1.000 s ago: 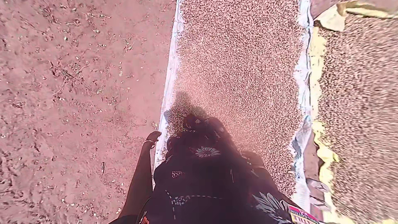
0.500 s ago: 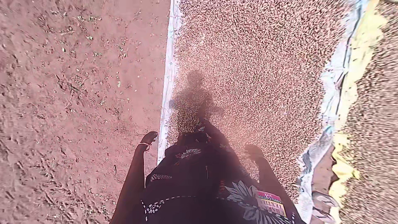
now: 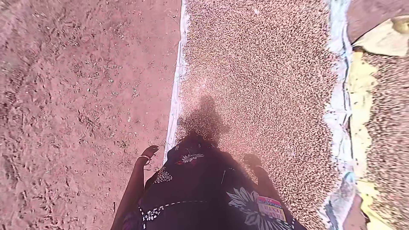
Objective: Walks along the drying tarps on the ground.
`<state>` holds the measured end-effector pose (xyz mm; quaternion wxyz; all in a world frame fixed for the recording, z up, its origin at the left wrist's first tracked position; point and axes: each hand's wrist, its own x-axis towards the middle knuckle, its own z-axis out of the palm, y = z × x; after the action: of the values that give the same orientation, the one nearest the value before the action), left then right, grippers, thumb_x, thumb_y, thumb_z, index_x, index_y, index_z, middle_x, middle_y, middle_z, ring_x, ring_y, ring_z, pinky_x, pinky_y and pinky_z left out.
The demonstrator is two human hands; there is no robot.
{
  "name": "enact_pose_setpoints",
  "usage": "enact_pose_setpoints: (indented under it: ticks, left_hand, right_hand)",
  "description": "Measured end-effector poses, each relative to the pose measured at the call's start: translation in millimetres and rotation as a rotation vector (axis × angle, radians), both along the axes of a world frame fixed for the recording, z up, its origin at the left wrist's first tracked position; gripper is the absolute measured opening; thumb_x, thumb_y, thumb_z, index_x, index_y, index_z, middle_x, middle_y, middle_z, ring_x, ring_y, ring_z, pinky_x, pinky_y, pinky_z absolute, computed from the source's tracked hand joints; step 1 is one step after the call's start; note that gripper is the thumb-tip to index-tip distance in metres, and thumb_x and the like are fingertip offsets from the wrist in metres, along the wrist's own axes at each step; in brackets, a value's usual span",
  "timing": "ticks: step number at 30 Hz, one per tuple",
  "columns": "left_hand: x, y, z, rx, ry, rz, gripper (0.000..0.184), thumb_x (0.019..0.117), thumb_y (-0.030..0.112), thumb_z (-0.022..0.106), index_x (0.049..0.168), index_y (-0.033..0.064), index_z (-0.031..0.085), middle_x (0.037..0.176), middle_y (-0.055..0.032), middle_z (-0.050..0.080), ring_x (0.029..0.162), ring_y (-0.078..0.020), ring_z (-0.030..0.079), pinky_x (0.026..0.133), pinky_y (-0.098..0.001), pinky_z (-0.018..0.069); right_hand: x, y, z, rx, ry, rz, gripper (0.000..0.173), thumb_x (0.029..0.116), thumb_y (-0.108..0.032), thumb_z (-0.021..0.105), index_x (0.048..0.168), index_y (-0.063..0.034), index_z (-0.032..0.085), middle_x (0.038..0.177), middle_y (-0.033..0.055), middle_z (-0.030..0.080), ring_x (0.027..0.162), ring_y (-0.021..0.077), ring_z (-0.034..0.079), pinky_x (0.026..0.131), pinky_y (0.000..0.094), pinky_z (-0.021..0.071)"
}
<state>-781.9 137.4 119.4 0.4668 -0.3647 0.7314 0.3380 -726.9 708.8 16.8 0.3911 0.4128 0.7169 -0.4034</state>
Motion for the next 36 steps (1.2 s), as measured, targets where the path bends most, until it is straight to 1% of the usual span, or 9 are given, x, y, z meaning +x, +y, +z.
enact_pose_setpoints:
  ticks: [2, 4, 6, 11, 15, 20, 26, 32, 36]
  left_hand:
    - [7, -8, -19, -0.002, -0.054, -0.013, 0.046, 0.1099, 0.033, 0.047, 0.147, 0.0059, 0.051, 0.149, -0.0218, 0.051, 0.133, -0.0405, 0.053, 0.105, -0.0613, 0.0425]
    - [12, -17, -35, -0.015, -0.113, 0.023, 0.046, 0.1094, 0.037, 0.047, 0.145, 0.0080, 0.054, 0.147, -0.0216, 0.053, 0.129, -0.0411, 0.054, 0.100, -0.0635, 0.0437]
    - [11, -21, -44, -0.030, -0.155, 0.114, 0.047, 0.1083, 0.039, 0.048, 0.144, 0.0097, 0.055, 0.146, -0.0196, 0.054, 0.128, -0.0401, 0.055, 0.098, -0.0641, 0.0438]
    - [-27, -15, -65, 0.001, -0.213, 0.156, 0.047, 0.1082, 0.039, 0.048, 0.143, 0.0085, 0.055, 0.145, -0.0180, 0.055, 0.126, -0.0376, 0.057, 0.099, -0.0605, 0.0452]
    - [-118, -3, -62, 0.030, -0.225, 0.040, 0.045, 0.1100, 0.033, 0.046, 0.144, 0.0046, 0.055, 0.146, -0.0227, 0.054, 0.132, -0.0407, 0.054, 0.105, -0.0625, 0.0418]
    - [-237, -20, -47, 0.028, -0.171, 0.356, 0.047, 0.1094, 0.039, 0.046, 0.149, 0.0130, 0.050, 0.148, -0.0169, 0.053, 0.130, -0.0378, 0.054, 0.100, -0.0628, 0.0435]
    - [-347, -58, -47, -0.043, -0.066, 0.403, 0.044, 0.1100, 0.031, 0.045, 0.147, 0.0091, 0.051, 0.148, -0.0188, 0.053, 0.132, -0.0399, 0.052, 0.102, -0.0640, 0.0413]
    - [-467, -35, -69, -0.011, -0.127, 0.116, 0.045, 0.1097, 0.034, 0.047, 0.144, 0.0062, 0.054, 0.146, -0.0214, 0.054, 0.131, -0.0400, 0.054, 0.103, -0.0624, 0.0434]
    - [-568, -5, -85, 0.028, -0.160, -0.163, 0.045, 0.1096, 0.033, 0.047, 0.143, 0.0030, 0.056, 0.146, -0.0235, 0.054, 0.133, -0.0404, 0.053, 0.107, -0.0606, 0.0418]
  right_hand:
    - [-12, -6, -2, -0.013, -0.007, 0.000, 0.036, 0.1070, -0.015, 0.056, 0.135, 0.0058, 0.060, 0.133, 0.0254, 0.066, 0.123, 0.0372, 0.065, 0.107, 0.0511, 0.0476]
    - [-29, -12, -6, -0.045, 0.010, 0.004, 0.036, 0.1072, -0.014, 0.055, 0.137, 0.0065, 0.058, 0.134, 0.0252, 0.065, 0.122, 0.0353, 0.065, 0.105, 0.0474, 0.0499]
    - [-38, -19, -26, -0.015, 0.136, 0.002, 0.033, 0.1057, -0.014, 0.058, 0.129, 0.0083, 0.063, 0.121, 0.0280, 0.070, 0.107, 0.0372, 0.071, 0.091, 0.0475, 0.0570]
    - [-146, -25, -12, -0.023, -0.070, 0.214, 0.034, 0.1073, -0.019, 0.055, 0.135, -0.0002, 0.063, 0.130, 0.0220, 0.068, 0.116, 0.0339, 0.068, 0.103, 0.0503, 0.0517]
    - [-242, -34, -21, -0.021, -0.114, 0.253, 0.035, 0.1075, -0.019, 0.055, 0.137, -0.0012, 0.061, 0.128, 0.0215, 0.068, 0.113, 0.0335, 0.069, 0.099, 0.0505, 0.0530]
    - [-394, -44, -7, 0.042, -0.170, 0.597, 0.037, 0.1079, -0.025, 0.054, 0.136, -0.0026, 0.064, 0.133, 0.0228, 0.067, 0.126, 0.0378, 0.063, 0.110, 0.0558, 0.0446]
    - [-563, -64, 42, 0.067, 0.083, 0.404, 0.037, 0.1078, -0.020, 0.053, 0.141, -0.0040, 0.058, 0.128, 0.0199, 0.069, 0.113, 0.0326, 0.070, 0.100, 0.0508, 0.0531]
    - [-618, -33, 40, 0.077, 0.117, 0.257, 0.036, 0.1076, -0.018, 0.054, 0.140, -0.0026, 0.060, 0.127, 0.0220, 0.069, 0.111, 0.0344, 0.070, 0.099, 0.0523, 0.0536]
    - [-614, 1, 22, 0.142, -0.060, 0.334, 0.034, 0.1072, -0.020, 0.056, 0.132, 0.0015, 0.066, 0.130, 0.0266, 0.067, 0.124, 0.0413, 0.063, 0.109, 0.0585, 0.0448]
